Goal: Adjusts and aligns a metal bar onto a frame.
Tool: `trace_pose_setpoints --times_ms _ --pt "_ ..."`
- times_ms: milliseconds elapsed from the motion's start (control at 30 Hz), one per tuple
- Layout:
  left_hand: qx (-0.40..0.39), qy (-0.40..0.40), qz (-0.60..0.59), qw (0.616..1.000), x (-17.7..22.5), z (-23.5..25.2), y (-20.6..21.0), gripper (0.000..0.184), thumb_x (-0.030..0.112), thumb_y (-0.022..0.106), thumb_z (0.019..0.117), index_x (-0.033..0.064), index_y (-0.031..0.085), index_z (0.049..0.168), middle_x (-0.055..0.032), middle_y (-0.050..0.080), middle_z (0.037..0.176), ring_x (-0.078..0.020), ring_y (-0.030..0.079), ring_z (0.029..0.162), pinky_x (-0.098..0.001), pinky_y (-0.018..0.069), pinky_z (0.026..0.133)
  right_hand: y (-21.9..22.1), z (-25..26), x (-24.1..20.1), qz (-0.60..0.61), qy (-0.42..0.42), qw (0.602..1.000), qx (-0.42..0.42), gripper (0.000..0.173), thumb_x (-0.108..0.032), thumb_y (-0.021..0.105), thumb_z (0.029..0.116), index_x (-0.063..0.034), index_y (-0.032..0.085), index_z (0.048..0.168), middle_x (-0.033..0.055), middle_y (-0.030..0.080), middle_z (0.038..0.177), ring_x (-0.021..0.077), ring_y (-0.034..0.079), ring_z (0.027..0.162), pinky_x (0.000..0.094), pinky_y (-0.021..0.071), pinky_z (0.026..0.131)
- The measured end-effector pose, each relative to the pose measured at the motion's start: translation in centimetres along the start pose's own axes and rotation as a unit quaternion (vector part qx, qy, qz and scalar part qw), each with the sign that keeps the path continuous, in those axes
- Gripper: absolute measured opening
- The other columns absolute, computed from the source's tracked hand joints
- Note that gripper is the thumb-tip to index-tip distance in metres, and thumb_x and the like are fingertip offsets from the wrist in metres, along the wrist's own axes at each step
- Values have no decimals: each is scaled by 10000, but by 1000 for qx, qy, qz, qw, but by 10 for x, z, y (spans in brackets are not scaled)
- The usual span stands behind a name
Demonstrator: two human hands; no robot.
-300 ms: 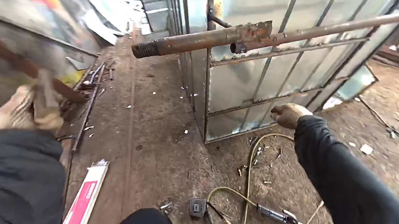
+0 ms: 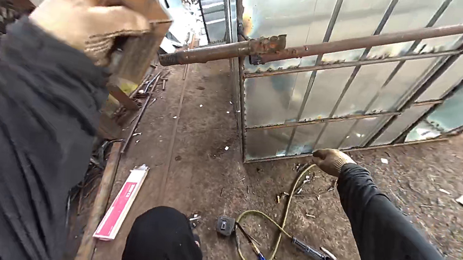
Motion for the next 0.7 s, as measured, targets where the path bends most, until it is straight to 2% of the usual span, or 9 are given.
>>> trace_pose_setpoints --times_ms 67,133,233,333,400,467,533,633,700 --pt "-73 17 17 997 18 36 29 358 348 828 845 191 709 1143 15 745 1038 -98 725 895 -336 641 755 7 0 9 20 1 1000 0 389 -458 541 994 -230 729 1246 117 727 1223 338 655 1206 662 466 1025" --pt "-125 35 82 988 33 65 58 327 388 820 826 216 733 1090 42 749 974 -55 720 843 -311 638 728 10 -2 17 41 1 999 11 386 -455 546 990 -227 735 1238 114 732 1214 334 658 1199 659 467 1027" --pt "-163 41 170 971 55 86 85 277 402 775 827 244 747 1053 59 748 961 -30 705 863 -313 616 765 5 -8 22 75 4 997 28 389 -448 550 999 -209 730 1249 120 728 1221 338 652 1208 652 457 1043" --pt "-184 -23 208 960 86 87 93 240 338 759 855 187 719 1037 6 713 973 -88 670 877 -369 563 815 2 -12 30 113 18 992 55 388 -440 562 996 -198 734 1244 120 729 1220 329 653 1210 649 454 1050" --pt "-186 -5 192 964 80 88 89 266 344 747 838 158 728 1028 -8 736 935 -81 695 813 -339 592 734 4 -13 37 122 25 990 63 389 -441 556 996 -197 735 1241 121 727 1223 328 651 1211 647 455 1053" --pt "-172 -60 164 970 101 74 93 225 233 739 877 116 708 1067 -26 720 934 -78 677 784 -304 578 723 7 -13 43 121 32 990 64 384 -432 556 1001 -184 739 1230 128 726 1221 339 649 1210 650 451 1049" --pt "-162 -119 141 969 114 68 97 207 184 704 906 125 704 1104 -29 721 952 -90 678 793 -311 582 736 9 -15 46 124 38 989 64 390 -429 562 1011 -167 737 1239 142 718 1240 350 637 1230 653 437 1067" --pt "-182 -109 138 967 113 69 96 201 179 680 938 135 706 1133 -21 722 958 -82 668 785 -304 567 721 9 -20 47 132 49 988 67 392 -432 568 1014 -166 734 1248 144 715 1252 353 632 1241 653 433 1074" --pt "-191 -93 138 967 113 68 96 214 168 676 953 138 702 1164 -9 726 988 -62 673 815 -280 569 754 11 -22 49 133 58 987 65 397 -441 566 1015 -174 728 1261 144 713 1259 351 631 1245 655 434 1073"
Point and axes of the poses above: each hand's wrist, its own z-axis towards the middle knuckle, its own y-axis out of the palm, x = y × z, the point moved 1 cm from there along z, towards the middle knuckle
